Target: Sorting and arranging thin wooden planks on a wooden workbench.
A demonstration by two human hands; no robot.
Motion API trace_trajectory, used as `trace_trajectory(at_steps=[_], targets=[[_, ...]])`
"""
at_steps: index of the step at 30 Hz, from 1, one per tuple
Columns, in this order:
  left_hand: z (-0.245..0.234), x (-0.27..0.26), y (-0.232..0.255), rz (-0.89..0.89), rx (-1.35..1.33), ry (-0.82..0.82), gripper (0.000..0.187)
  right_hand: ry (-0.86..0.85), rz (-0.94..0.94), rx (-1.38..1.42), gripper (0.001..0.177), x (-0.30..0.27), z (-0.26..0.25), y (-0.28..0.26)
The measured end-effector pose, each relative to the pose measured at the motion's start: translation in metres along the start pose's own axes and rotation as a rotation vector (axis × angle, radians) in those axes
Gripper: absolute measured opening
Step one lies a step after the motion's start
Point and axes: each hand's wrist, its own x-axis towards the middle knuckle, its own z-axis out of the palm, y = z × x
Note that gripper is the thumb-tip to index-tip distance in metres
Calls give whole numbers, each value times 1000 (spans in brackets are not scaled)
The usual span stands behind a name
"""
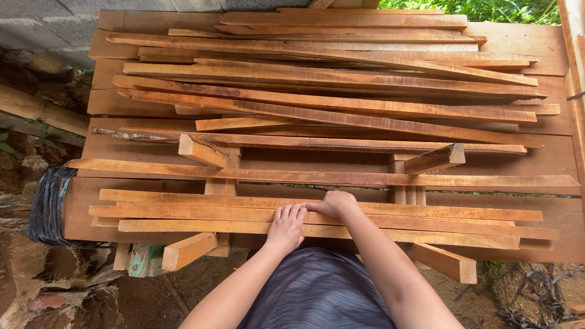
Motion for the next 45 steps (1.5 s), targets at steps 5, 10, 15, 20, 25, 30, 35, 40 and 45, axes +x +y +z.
trace_trajectory(at_steps=[5,10,15,20,25,30,35,40,45], targets=[[-6,0,0,3,-10,-18,81,32,-5,8,119,7,5,2],[-3,5,5,-43,-1,-92,80,55,-4,14,116,24,17,9],[-15,29,6,-107,-15,-414,78,126,-36,39,100,27,22,12],[29,69,9,-131,1,-573,59,341,-155,126,68,76,65,42],[-23,117,-34,-179,-218,-731,55,501,-257,367,32,57,42,48],[-98,184,-98,-275,-652,-464,34,798,-317,699,24,84,-45,58],[-102,299,-177,-289,-524,-64,39,1182,-307,419,28,180,-155,100],[-116,351,-216,-444,-162,-54,68,1422,-173,29,57,219,-224,120],[-66,363,-254,-367,27,-82,42,723,-66,-315,50,227,-251,141]])
